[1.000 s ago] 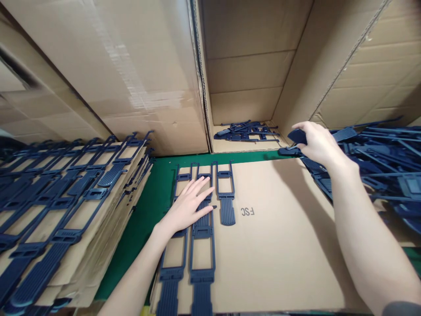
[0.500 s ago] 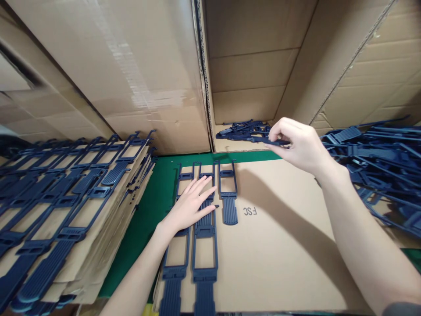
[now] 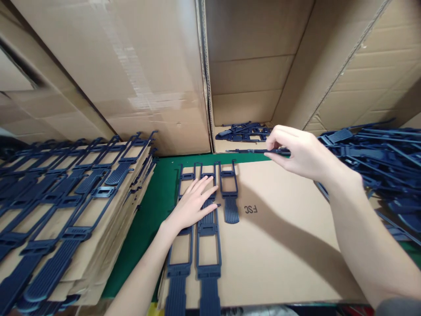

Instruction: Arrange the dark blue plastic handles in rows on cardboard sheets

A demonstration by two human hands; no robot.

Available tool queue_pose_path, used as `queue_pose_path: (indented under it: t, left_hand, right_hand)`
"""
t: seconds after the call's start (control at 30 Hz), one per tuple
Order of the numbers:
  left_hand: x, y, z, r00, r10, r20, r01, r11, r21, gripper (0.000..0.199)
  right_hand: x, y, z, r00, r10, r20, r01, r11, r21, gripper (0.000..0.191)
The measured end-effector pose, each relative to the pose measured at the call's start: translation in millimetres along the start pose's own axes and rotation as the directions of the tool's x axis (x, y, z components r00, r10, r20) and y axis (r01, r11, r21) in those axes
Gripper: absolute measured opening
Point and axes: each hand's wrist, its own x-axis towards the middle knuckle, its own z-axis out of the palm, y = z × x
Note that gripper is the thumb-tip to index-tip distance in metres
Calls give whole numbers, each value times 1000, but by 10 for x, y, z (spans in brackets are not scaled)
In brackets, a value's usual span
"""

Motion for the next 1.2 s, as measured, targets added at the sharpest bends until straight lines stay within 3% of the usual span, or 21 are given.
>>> queue_pose_path:
  t: [0.13, 0.27, 0.4, 0.5, 0.6, 0.67, 0.8, 0.93, 1.07, 1.2]
  left_hand:
    - [2, -10, 9, 1000, -1, 16, 0, 1000, 19, 51]
    - [7, -24, 27, 1000, 6, 8, -6, 1000, 23, 51]
    - [24, -40, 41, 1000, 8, 14, -8, 1000, 30, 53]
    - [35, -42, 45, 1000, 8, 19, -9, 999, 38, 53]
    - [38, -39, 47, 1000, 6, 24, -7, 999, 40, 53]
    - [37, -38, 50, 1000, 2, 25, -3, 999, 39, 53]
    - [36, -43, 60, 1000, 0, 18, 0, 1000, 28, 52]
    - [34, -41, 67, 1000, 4, 9, -5, 999, 38, 52]
    - [29, -31, 66, 1000, -2, 3, 1, 999, 40, 51]
    - [22, -23, 61, 1000, 1, 2, -1, 999, 37, 51]
  right_hand:
    - [-299, -253, -132, 999, -25, -28, 24, 999, -27, 11]
    - [-848, -540, 17, 987, -96, 130, 99, 995, -16, 18]
    - [-1342, -783, 272, 974, -7, 227, 4, 1000, 13, 21]
    - [-1514, -926, 368, 961, 58, 271, -79, 995, 68, 12]
    - [-1534, -971, 393, 944, 43, 328, -102, 981, 166, 7]
    - [-1489, -924, 389, 952, 43, 304, -105, 976, 191, 9]
    - [-1292, -699, 332, 975, 99, 199, -125, 984, 124, 13]
    - [-1056, -440, 327, 966, 100, 238, -105, 994, 10, 12]
    - [-959, -208, 537, 950, 106, 294, -69, 988, -135, 21]
    - [-979, -50, 786, 946, 126, 298, -77, 982, -171, 26]
